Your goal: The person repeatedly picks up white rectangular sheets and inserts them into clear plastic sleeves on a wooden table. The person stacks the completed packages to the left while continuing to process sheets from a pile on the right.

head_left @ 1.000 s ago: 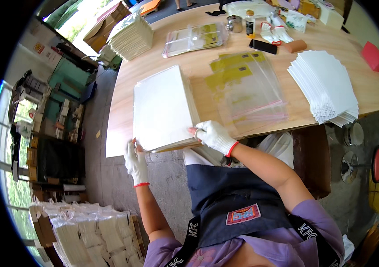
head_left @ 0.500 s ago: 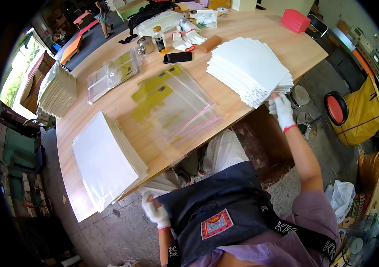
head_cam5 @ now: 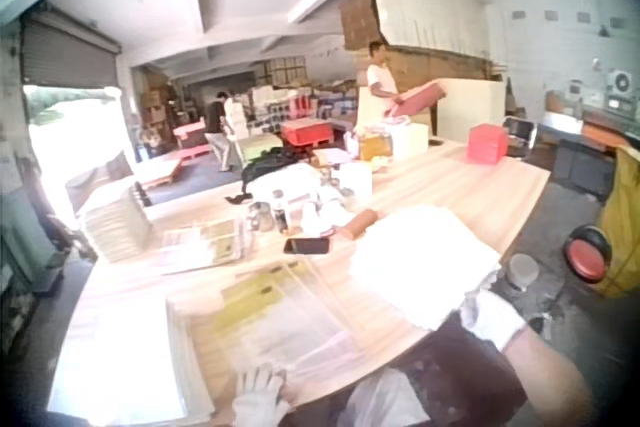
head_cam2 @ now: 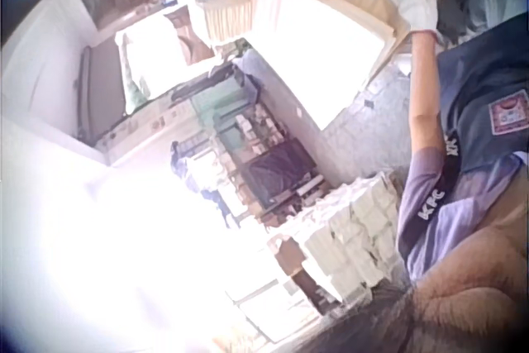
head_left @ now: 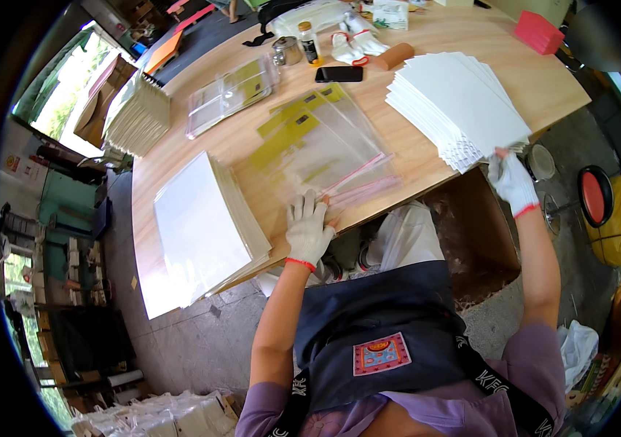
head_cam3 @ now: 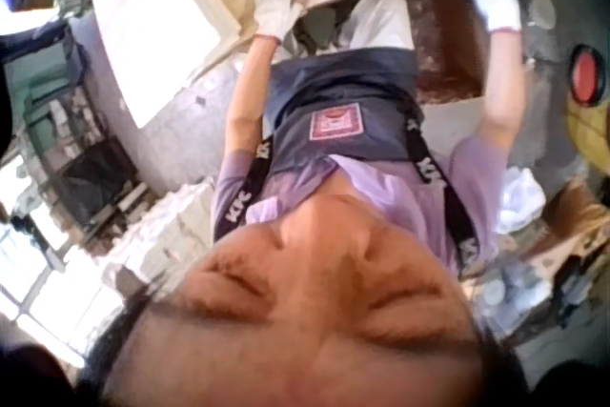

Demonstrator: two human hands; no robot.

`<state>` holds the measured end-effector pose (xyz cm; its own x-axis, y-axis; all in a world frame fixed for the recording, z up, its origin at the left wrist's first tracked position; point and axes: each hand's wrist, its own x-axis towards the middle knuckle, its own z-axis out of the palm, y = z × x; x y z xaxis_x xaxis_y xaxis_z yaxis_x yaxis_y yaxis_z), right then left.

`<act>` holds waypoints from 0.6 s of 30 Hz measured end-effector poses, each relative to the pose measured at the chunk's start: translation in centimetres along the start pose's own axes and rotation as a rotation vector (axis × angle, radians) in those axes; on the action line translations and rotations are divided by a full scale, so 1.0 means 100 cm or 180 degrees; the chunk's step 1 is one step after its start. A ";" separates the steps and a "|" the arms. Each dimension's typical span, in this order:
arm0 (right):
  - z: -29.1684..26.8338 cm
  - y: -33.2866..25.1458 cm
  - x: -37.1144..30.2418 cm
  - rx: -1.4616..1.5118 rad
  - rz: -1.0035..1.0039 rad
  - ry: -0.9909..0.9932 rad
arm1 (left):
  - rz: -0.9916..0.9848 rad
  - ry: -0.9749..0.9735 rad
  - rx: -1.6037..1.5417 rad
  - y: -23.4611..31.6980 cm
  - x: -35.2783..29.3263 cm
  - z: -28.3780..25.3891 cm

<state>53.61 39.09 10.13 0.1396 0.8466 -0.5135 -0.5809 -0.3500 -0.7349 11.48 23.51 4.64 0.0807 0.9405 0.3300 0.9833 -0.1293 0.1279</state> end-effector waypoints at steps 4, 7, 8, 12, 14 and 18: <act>-0.023 0.010 -0.018 -0.0113 0.0044 -0.0347 | -0.0025 -0.0035 -0.0003 0.000 0.016 -0.002; -0.044 -0.001 0.004 -0.0292 -0.0714 0.0065 | -0.0351 -0.0275 -0.0114 0.006 0.019 -0.014; -0.051 -0.004 0.006 -0.0199 -0.0805 -0.0232 | -0.0449 -0.0334 -0.0108 0.004 0.020 -0.013; -0.001 0.008 -0.064 0.0420 -0.0911 -0.0204 | -0.0716 -0.0387 -0.0008 -0.009 0.018 -0.006; -0.043 0.021 -0.061 -0.0366 -0.0578 -0.1176 | -0.0774 -0.0339 -0.0029 -0.010 0.020 -0.006; -0.023 0.051 -0.121 -0.0966 0.0149 -0.1709 | -0.0798 -0.0506 -0.0208 -0.014 0.019 -0.005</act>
<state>50.75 26.17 11.54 -0.3495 0.8836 -0.3117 -0.3116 -0.4234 -0.8507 10.22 25.34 5.53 -0.1337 0.9824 0.1308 0.9637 0.0981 0.2484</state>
